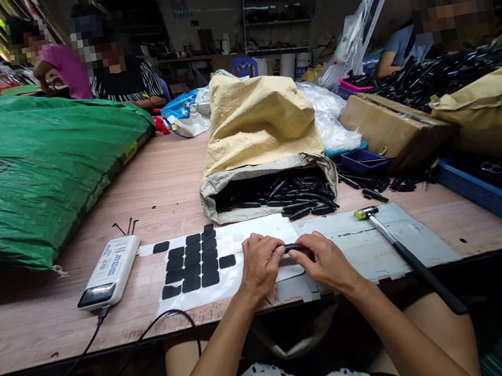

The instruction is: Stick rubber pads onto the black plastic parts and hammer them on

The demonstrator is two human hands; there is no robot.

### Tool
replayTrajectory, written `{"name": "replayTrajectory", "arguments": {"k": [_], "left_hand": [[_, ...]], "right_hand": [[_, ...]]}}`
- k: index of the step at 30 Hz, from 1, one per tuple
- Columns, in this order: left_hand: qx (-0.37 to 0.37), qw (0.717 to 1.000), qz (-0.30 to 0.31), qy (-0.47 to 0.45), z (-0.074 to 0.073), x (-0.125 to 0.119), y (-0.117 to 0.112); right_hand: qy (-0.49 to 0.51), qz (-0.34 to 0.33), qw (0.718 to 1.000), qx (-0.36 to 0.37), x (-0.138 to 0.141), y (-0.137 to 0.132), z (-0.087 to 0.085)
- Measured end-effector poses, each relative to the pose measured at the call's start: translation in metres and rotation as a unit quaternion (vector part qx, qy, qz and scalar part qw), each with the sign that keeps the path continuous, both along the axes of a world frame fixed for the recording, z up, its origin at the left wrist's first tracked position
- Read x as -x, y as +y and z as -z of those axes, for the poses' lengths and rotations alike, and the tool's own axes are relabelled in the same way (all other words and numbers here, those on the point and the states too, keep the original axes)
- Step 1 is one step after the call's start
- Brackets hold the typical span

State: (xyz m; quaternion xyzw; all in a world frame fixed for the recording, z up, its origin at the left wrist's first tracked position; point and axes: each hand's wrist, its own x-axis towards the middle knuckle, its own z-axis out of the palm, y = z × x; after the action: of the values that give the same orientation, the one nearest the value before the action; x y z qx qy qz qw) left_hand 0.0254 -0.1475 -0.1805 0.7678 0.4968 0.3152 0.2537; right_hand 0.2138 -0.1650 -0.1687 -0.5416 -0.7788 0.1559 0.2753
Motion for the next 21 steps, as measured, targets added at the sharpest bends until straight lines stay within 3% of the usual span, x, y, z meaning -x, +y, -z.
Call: {"name": "replayTrajectory", "arguments": {"k": [7,21], "left_hand": [[0.007,0.999,0.023,0.040,-0.003,0.000,0.000],[-0.011,0.995,0.026,0.092,0.002,-0.001,0.002]], "right_hand": [[-0.053,-0.027,0.997,-0.053,-0.004,-0.001,0.000],[-0.094,-0.007,0.993,-0.071,-0.001,-0.001,0.009]]}}
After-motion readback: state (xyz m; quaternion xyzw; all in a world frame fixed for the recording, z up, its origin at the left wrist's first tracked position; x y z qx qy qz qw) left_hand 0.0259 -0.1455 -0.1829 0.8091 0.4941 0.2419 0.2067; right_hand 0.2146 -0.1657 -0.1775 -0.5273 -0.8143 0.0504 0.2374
